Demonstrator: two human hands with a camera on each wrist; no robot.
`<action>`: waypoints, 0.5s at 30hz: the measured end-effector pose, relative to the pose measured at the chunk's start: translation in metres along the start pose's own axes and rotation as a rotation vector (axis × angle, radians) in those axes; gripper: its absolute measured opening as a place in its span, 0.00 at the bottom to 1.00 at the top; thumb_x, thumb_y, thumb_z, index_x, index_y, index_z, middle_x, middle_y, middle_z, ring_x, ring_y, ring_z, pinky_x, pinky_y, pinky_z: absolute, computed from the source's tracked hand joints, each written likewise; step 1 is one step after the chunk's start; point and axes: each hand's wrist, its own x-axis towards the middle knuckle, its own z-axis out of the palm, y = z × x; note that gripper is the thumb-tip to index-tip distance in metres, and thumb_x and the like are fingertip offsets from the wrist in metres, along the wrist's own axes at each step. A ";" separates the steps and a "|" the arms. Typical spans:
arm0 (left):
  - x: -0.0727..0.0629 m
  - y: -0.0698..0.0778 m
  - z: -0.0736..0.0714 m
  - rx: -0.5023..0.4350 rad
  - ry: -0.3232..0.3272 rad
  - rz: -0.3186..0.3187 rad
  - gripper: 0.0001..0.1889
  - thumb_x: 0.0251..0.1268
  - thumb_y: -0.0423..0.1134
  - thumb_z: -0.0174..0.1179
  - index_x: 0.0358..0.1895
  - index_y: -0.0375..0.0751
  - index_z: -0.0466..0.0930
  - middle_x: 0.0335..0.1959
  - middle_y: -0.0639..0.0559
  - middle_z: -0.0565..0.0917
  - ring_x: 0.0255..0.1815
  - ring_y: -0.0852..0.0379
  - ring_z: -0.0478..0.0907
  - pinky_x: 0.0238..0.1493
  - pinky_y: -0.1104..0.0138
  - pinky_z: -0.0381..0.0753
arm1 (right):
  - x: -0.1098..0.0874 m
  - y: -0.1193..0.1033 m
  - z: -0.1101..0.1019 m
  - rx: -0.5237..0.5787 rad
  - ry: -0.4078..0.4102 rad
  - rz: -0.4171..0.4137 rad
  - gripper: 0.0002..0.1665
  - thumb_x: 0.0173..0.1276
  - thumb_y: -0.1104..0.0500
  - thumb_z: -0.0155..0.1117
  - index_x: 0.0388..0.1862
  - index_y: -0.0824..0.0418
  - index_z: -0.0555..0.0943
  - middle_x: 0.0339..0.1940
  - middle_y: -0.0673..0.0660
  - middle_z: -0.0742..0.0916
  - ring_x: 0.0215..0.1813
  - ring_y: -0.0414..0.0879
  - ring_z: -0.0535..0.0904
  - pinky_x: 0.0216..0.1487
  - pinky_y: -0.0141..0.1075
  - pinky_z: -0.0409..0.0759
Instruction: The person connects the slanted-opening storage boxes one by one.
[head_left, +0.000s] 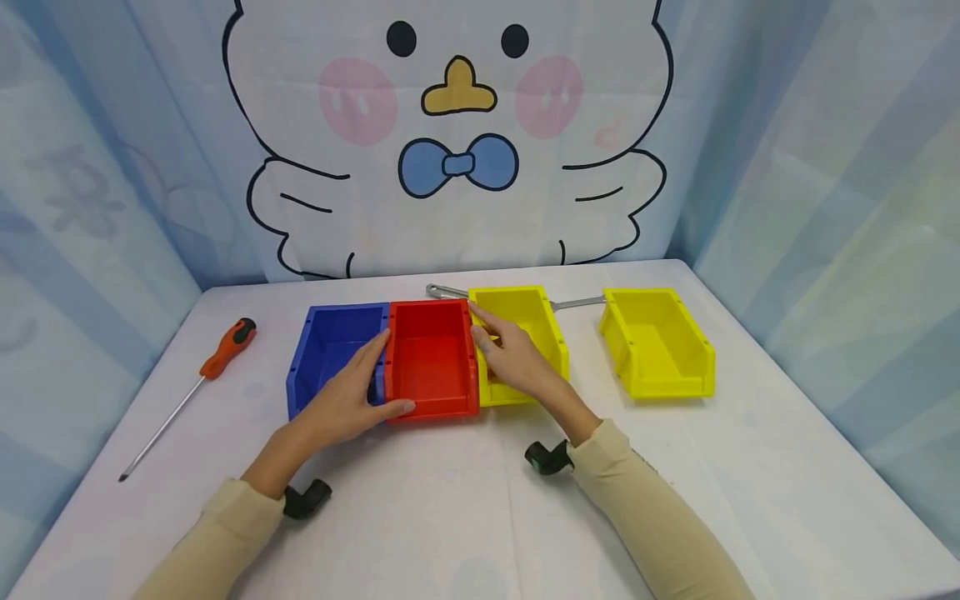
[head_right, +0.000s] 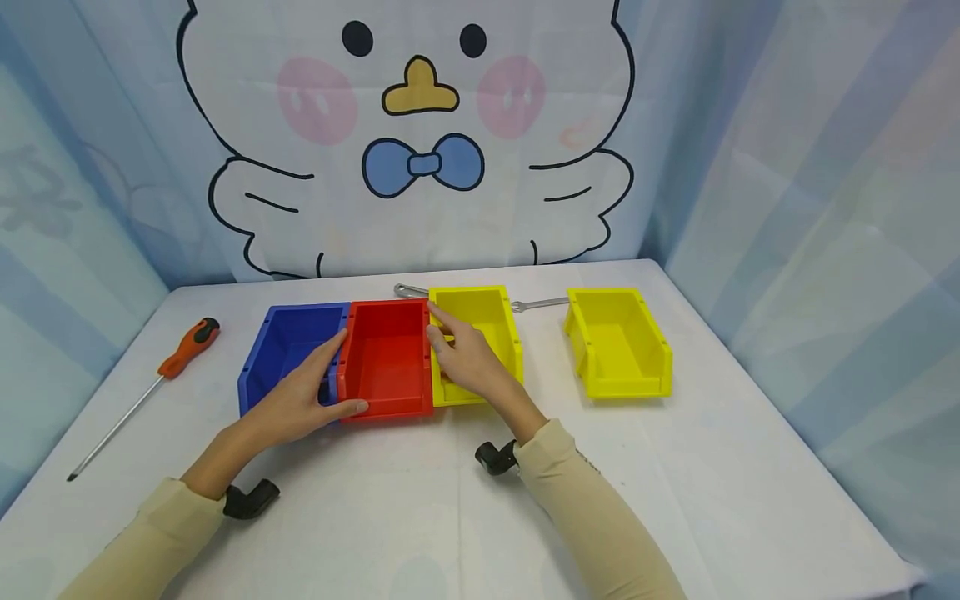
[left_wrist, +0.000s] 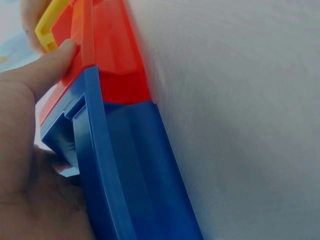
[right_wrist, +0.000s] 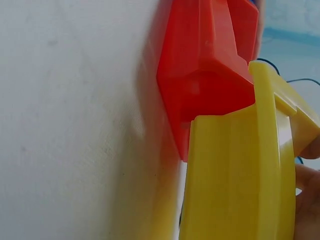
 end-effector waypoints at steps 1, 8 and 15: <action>0.000 0.000 0.000 0.001 0.000 -0.001 0.61 0.66 0.63 0.69 0.89 0.48 0.37 0.89 0.37 0.48 0.87 0.28 0.53 0.73 0.31 0.72 | 0.000 0.000 0.000 0.003 -0.001 0.001 0.33 0.88 0.49 0.48 0.87 0.45 0.59 0.81 0.56 0.76 0.74 0.55 0.79 0.75 0.51 0.81; 0.001 0.001 -0.001 0.000 -0.003 -0.011 0.61 0.65 0.63 0.69 0.89 0.48 0.37 0.89 0.36 0.48 0.86 0.27 0.53 0.73 0.30 0.72 | -0.001 0.001 -0.001 0.030 -0.002 0.003 0.33 0.87 0.49 0.49 0.87 0.45 0.60 0.80 0.57 0.77 0.72 0.56 0.80 0.73 0.51 0.83; 0.001 0.001 0.000 -0.009 -0.004 -0.002 0.61 0.65 0.62 0.70 0.89 0.47 0.37 0.89 0.37 0.48 0.87 0.28 0.53 0.73 0.31 0.72 | 0.000 0.004 0.001 0.044 -0.006 0.011 0.33 0.87 0.48 0.49 0.87 0.43 0.60 0.79 0.57 0.78 0.72 0.55 0.80 0.71 0.50 0.84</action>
